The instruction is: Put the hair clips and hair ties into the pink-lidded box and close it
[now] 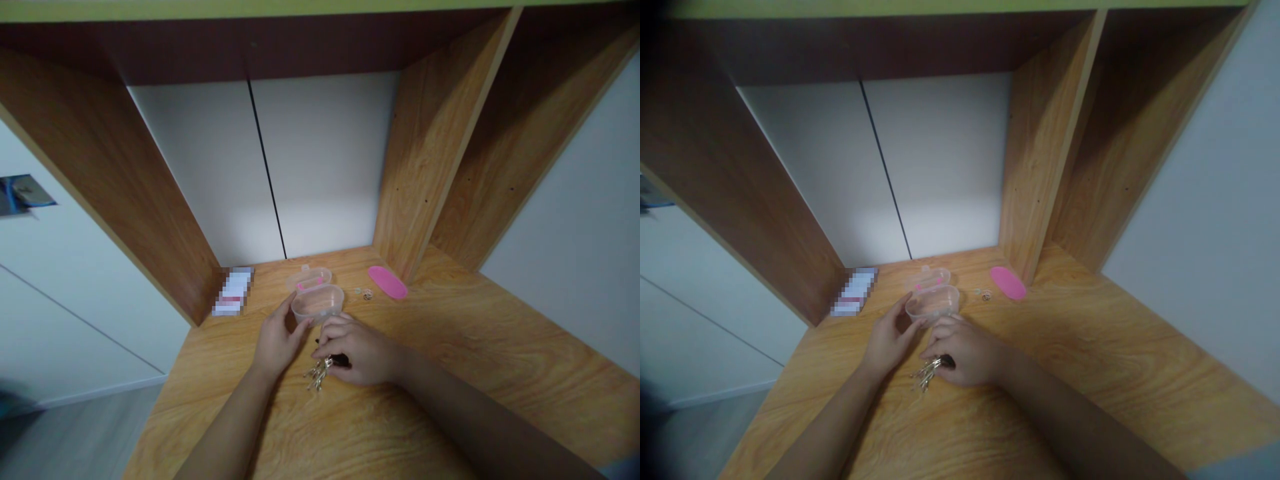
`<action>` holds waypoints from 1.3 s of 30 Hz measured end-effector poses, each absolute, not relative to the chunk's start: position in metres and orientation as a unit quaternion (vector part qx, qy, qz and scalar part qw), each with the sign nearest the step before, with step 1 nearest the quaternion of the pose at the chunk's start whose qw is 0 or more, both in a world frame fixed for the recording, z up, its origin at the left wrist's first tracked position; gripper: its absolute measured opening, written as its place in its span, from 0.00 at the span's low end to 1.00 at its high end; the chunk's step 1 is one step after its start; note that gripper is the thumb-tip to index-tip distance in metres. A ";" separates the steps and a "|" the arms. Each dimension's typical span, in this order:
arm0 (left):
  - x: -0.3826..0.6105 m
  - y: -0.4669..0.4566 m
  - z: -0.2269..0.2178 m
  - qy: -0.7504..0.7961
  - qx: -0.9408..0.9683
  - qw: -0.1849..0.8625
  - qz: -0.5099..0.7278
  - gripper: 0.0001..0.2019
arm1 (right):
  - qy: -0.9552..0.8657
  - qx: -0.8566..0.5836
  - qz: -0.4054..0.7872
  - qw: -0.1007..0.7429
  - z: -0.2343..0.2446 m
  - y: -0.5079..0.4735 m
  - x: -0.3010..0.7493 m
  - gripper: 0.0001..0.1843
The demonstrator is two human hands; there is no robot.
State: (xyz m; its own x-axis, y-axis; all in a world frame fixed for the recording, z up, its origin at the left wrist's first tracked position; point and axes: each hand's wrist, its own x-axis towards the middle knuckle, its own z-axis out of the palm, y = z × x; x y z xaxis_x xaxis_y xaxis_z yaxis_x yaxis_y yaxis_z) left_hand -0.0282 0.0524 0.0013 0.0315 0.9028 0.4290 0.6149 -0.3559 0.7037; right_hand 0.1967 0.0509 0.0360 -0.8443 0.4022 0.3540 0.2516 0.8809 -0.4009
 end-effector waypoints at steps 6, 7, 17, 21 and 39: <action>-0.029 0.052 0.002 0.549 0.696 0.167 0.431 0.29 | -0.946 -0.160 0.168 0.227 0.033 0.053 0.197 0.15; -0.029 0.052 0.002 0.549 0.697 0.168 0.430 0.29 | -0.945 -0.155 0.174 0.230 0.032 0.053 0.197 0.14; -0.029 0.053 0.000 0.553 0.695 0.164 0.429 0.30 | -0.944 -0.138 0.212 0.212 0.035 0.053 0.198 0.14; -0.029 0.052 0.000 0.553 0.694 0.162 0.431 0.29 | -0.936 -0.165 0.230 0.207 0.037 0.051 0.199 0.17; -0.028 0.052 0.003 0.552 0.700 0.166 0.422 0.30 | -0.931 -0.192 0.248 0.187 0.039 0.053 0.203 0.16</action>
